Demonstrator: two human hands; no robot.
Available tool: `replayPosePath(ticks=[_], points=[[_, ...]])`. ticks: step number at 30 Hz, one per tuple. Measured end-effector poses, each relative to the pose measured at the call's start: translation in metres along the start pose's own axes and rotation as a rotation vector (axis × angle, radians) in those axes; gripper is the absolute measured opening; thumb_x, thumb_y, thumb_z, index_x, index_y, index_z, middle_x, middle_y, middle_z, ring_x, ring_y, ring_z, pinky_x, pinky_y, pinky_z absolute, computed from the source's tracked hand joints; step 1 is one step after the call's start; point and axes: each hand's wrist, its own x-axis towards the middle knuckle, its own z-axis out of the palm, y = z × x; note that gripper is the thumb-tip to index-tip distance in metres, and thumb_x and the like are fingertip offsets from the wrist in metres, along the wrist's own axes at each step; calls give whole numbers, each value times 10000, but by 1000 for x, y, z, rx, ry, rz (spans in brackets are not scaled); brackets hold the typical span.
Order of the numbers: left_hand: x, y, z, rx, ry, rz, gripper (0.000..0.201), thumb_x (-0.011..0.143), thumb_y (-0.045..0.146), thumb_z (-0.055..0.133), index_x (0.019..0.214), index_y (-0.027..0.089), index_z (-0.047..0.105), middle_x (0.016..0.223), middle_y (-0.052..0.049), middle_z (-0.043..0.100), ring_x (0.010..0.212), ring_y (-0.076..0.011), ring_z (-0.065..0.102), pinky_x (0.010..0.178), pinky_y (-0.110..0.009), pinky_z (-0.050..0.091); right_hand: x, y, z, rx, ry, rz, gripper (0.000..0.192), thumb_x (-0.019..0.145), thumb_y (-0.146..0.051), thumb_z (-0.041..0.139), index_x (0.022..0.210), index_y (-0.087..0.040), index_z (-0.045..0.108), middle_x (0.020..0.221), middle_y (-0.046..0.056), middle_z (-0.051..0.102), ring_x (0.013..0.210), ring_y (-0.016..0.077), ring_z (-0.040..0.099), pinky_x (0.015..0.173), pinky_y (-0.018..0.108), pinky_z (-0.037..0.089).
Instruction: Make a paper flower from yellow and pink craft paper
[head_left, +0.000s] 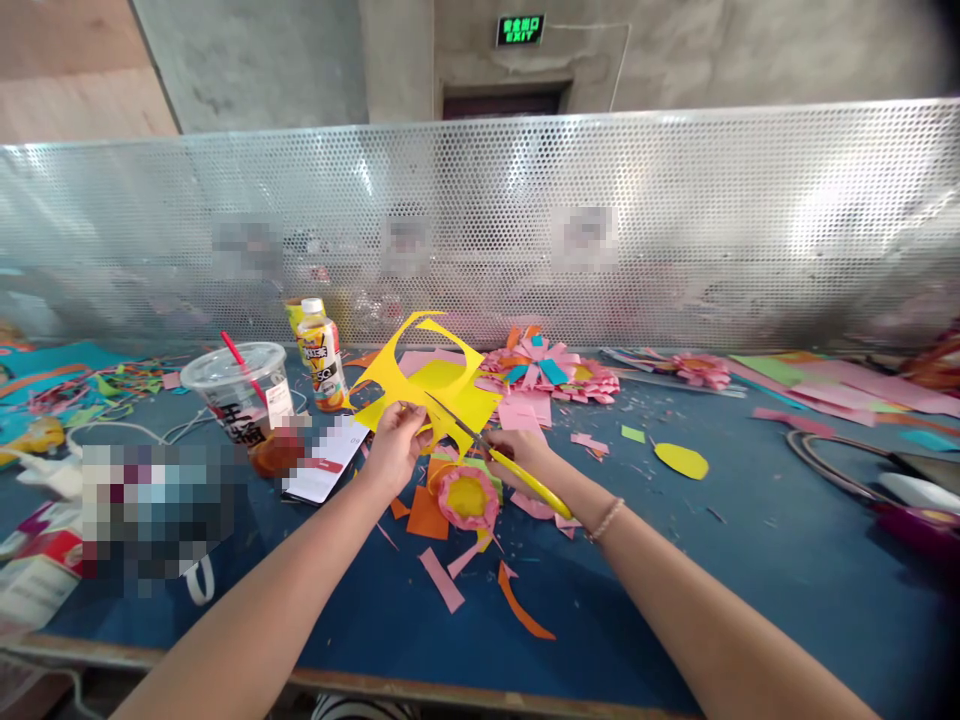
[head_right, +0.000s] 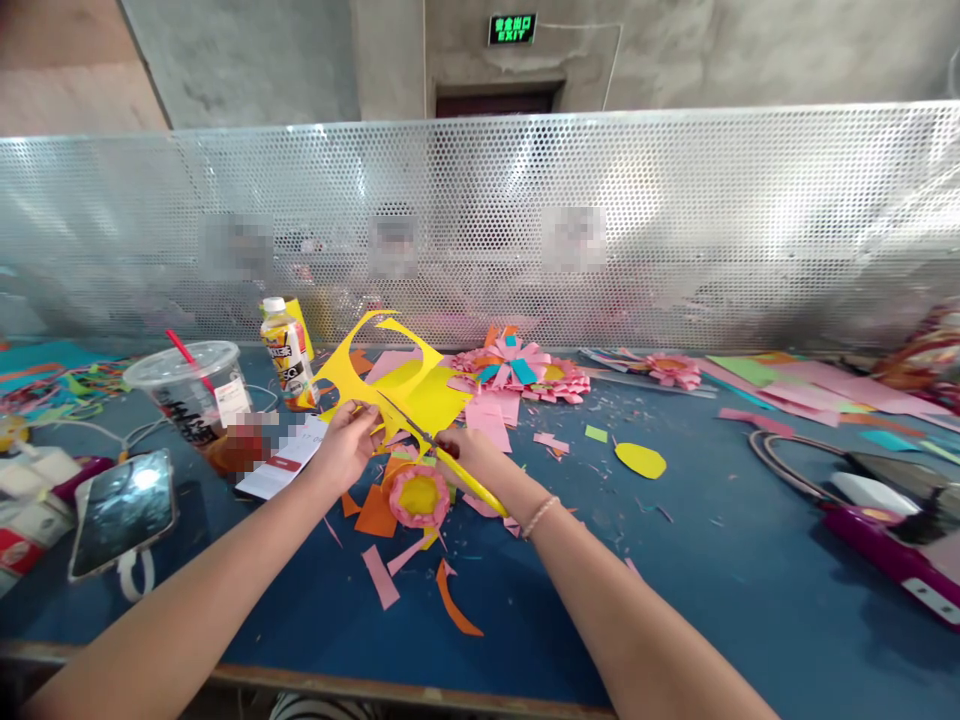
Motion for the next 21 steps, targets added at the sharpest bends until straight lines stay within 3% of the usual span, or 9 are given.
replayPosePath(ticks=[12, 21], points=[[-1, 4, 3, 81, -22, 0, 277, 589, 259, 709, 638, 150, 460, 637, 28, 529, 603, -83, 556, 565, -210, 426, -6, -20, -9, -41, -86, 72, 150, 673, -191, 460, 775, -170, 569, 733, 28, 600, 636, 135, 541, 554, 222, 379], [-2, -2, 3, 198, -14, 17, 272, 592, 309, 702, 663, 140, 501, 673, 6, 538, 614, -95, 545, 571, -220, 438, -5, -17, -5, -31, -28, 74, 108, 689, -187, 456, 722, -166, 557, 702, 26, 598, 626, 125, 535, 552, 211, 380]])
